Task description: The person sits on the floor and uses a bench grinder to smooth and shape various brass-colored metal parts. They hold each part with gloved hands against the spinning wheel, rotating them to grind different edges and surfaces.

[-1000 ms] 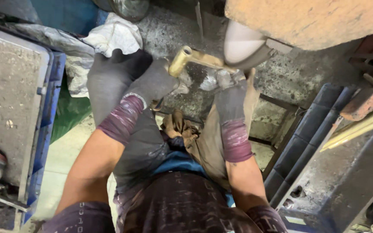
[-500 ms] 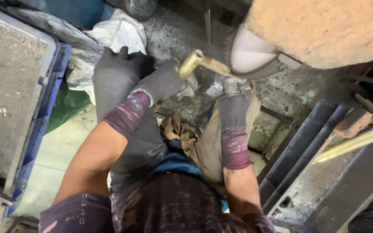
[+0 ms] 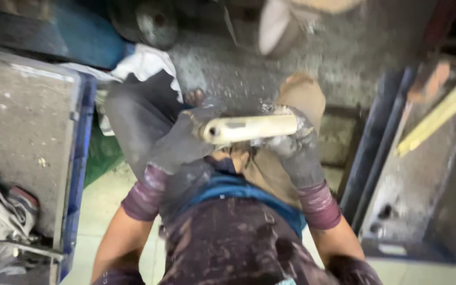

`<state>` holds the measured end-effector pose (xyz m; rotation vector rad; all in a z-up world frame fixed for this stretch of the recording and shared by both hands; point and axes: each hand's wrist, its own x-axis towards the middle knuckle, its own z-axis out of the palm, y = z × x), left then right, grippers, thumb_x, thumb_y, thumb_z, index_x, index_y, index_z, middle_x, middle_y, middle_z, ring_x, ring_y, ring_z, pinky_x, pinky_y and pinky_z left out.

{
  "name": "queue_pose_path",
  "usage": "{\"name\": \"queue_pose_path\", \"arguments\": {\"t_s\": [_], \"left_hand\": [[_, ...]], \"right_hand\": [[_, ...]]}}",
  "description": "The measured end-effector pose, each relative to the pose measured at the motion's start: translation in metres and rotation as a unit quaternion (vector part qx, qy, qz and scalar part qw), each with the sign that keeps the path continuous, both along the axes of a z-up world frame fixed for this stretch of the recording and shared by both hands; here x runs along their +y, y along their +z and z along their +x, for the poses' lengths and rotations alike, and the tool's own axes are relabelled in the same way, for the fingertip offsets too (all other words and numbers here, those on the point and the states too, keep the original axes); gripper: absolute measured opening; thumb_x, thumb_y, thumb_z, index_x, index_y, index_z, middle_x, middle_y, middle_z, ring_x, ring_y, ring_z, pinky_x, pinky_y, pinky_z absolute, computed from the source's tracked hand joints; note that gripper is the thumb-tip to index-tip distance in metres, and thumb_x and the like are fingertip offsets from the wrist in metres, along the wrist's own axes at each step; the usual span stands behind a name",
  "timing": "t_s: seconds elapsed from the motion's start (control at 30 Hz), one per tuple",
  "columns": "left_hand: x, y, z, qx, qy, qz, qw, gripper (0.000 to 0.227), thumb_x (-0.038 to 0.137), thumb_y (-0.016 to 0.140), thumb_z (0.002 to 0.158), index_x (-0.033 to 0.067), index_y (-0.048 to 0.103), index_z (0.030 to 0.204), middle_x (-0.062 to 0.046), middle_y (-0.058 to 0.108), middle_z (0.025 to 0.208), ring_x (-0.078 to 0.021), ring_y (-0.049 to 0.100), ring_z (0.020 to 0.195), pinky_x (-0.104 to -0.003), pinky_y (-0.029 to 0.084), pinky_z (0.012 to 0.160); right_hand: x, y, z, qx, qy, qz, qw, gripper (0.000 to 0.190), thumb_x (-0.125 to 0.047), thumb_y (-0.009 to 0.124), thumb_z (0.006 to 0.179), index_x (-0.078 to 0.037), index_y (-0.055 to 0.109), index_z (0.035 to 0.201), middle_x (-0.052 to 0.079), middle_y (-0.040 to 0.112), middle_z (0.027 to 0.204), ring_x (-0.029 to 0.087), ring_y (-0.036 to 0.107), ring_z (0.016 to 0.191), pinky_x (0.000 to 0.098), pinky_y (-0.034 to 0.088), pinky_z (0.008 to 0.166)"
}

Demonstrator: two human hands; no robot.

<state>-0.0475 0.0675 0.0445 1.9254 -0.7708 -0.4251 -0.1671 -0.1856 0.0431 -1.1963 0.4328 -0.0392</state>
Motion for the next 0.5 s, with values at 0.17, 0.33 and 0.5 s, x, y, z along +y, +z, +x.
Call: {"name": "queue_pose_path", "arguments": {"t_s": [0.17, 0.33, 0.5], "left_hand": [[0.010, 0.007, -0.051, 0.050, -0.015, -0.081, 0.995, 0.038, 0.015, 0.078, 0.085, 0.0040, 0.069, 0.120, -0.015, 0.071, 0.121, -0.0307, 0.067, 0.117, -0.039, 0.052, 0.105], [-0.001, -0.001, -0.075, 0.028, 0.015, -0.081, 0.996, 0.041, 0.018, 0.076, 0.089, 0.0024, 0.065, 0.126, -0.016, 0.067, 0.127, -0.0351, 0.063, 0.121, -0.044, 0.049, 0.108], [-0.006, -0.018, -0.079, -0.031, -0.028, -0.084, 0.996, 0.037, 0.021, 0.079, 0.084, 0.0056, 0.070, 0.116, -0.015, 0.069, 0.121, -0.0349, 0.065, 0.118, -0.045, 0.050, 0.106]], "right_hand": [[-0.001, 0.031, -0.061, -0.038, 0.060, -0.116, 0.991, 0.052, -0.014, 0.082, 0.086, -0.001, 0.060, 0.131, 0.008, 0.072, 0.117, 0.017, 0.070, 0.109, 0.0342, 0.059, 0.098], [-0.003, 0.057, -0.071, -0.031, 0.053, -0.164, 0.984, 0.052, -0.018, 0.084, 0.086, -0.001, 0.062, 0.130, 0.008, 0.073, 0.113, 0.016, 0.070, 0.105, 0.0325, 0.059, 0.097], [-0.015, 0.046, -0.094, -0.055, 0.024, -0.154, 0.986, 0.060, -0.023, 0.085, 0.085, -0.002, 0.058, 0.134, 0.006, 0.073, 0.114, 0.015, 0.070, 0.105, 0.0307, 0.059, 0.096]]}}
